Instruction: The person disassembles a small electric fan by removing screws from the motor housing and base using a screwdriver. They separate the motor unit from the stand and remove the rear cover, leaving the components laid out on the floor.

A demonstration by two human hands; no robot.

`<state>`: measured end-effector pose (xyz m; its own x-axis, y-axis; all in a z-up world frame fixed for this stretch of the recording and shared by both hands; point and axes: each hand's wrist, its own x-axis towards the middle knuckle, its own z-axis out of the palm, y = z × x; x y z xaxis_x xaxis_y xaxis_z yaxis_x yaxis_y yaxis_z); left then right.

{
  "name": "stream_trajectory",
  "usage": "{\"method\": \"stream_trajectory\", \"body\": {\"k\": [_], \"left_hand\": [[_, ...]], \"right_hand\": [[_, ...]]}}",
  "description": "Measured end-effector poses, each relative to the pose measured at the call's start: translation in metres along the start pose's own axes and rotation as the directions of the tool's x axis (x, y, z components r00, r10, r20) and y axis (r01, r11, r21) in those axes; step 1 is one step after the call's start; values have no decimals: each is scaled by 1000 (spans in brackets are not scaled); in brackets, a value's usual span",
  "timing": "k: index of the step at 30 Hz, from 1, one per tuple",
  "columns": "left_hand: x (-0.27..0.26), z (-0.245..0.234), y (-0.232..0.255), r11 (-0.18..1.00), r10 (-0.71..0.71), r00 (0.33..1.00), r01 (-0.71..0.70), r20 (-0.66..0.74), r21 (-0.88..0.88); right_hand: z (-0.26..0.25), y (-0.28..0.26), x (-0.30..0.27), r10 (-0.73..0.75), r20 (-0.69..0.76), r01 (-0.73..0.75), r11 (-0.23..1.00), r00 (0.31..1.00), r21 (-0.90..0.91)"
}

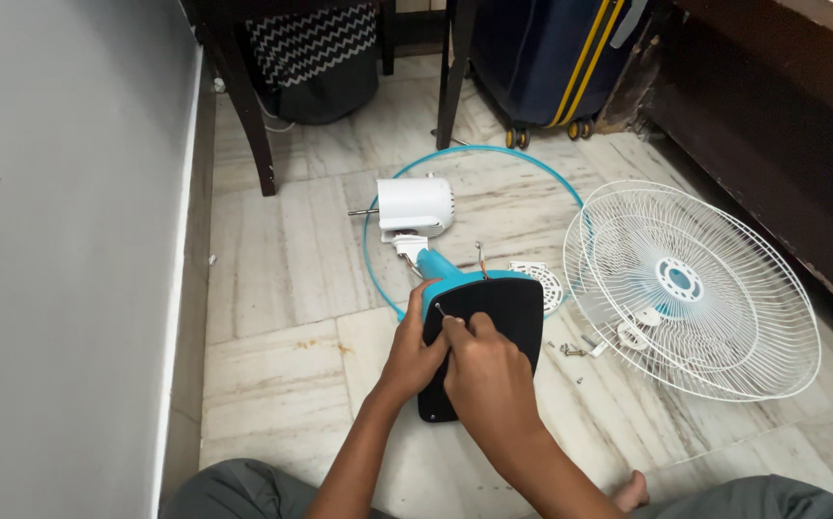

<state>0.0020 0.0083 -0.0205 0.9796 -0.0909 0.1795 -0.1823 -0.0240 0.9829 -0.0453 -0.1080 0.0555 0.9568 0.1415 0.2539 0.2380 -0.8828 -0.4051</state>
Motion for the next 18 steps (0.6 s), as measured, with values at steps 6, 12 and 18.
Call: {"method": "stream_trajectory", "body": {"k": [6,12,18], "left_hand": [[2,0,-7,996,87,996,-87,-10,29],[2,0,-3,998,-15,1000,15,-10,61],[2,-1,5,996,-59,998,60,-11,70]], "right_hand": [[5,15,3,31,-142,32,907,989,421],[13,21,-2,382,447,-482,-4,809,876],[12,16,-2,396,393,-464,99,830,880]]}}
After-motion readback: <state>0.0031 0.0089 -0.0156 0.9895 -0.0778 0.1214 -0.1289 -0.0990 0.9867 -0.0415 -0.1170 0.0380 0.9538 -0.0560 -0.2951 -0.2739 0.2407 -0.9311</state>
